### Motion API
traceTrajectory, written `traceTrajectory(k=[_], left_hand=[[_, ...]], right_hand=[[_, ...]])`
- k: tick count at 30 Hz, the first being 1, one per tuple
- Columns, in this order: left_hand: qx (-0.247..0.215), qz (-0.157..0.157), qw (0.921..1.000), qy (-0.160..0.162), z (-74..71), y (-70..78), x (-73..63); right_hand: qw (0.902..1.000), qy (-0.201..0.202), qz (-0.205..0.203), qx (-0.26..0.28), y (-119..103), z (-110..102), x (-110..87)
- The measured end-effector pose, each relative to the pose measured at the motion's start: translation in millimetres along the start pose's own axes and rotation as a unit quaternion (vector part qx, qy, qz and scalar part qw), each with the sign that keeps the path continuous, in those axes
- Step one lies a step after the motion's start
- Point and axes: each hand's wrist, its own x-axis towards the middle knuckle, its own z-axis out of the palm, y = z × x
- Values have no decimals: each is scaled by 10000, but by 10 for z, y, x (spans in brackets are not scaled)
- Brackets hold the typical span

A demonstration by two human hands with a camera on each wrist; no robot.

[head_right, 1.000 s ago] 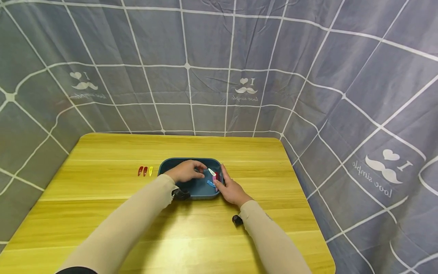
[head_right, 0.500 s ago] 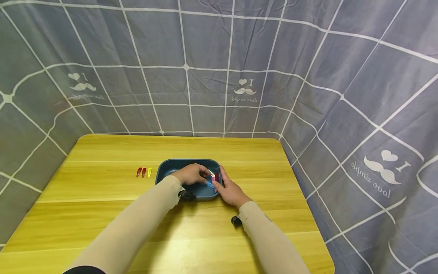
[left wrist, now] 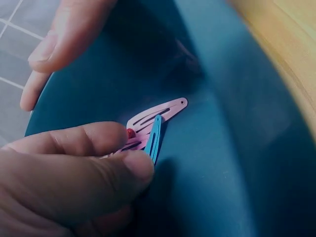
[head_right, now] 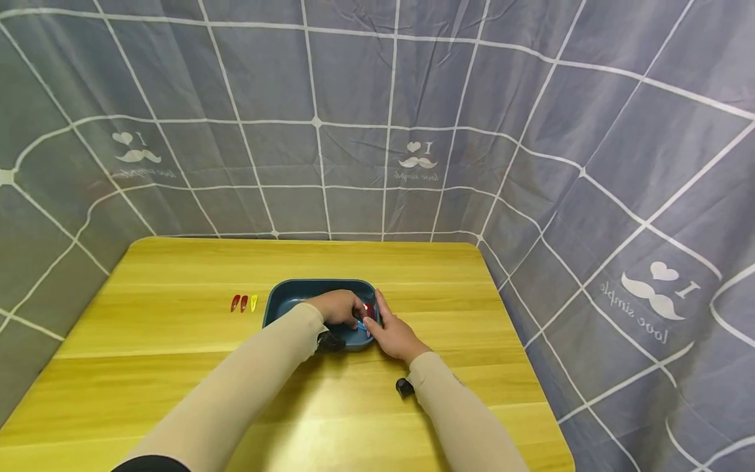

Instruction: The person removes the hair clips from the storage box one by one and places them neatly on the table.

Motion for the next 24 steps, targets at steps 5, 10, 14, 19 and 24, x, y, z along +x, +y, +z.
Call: traceTrajectory(k=[5,10,14,19,24], left_hand=[[3,-68,10000,-58,19,-7,-6],[53,-138,9999,14,42,-9,11],[221,-168,9995,170,65,-6,32],[317,-194,9988,311,87,-8,40],[379,-212,9981,433,111,-17,55]], right_hand=[[10000,-9,-49,-21,1,23,-10],[10000,-9,-43,-52,-8,20,-25],[10000,-1,-25,-48,-7,22,-26],[10000,18,-12,-70,-20,16,-23],[10000,35,-19,-89,-33,3,-22]])
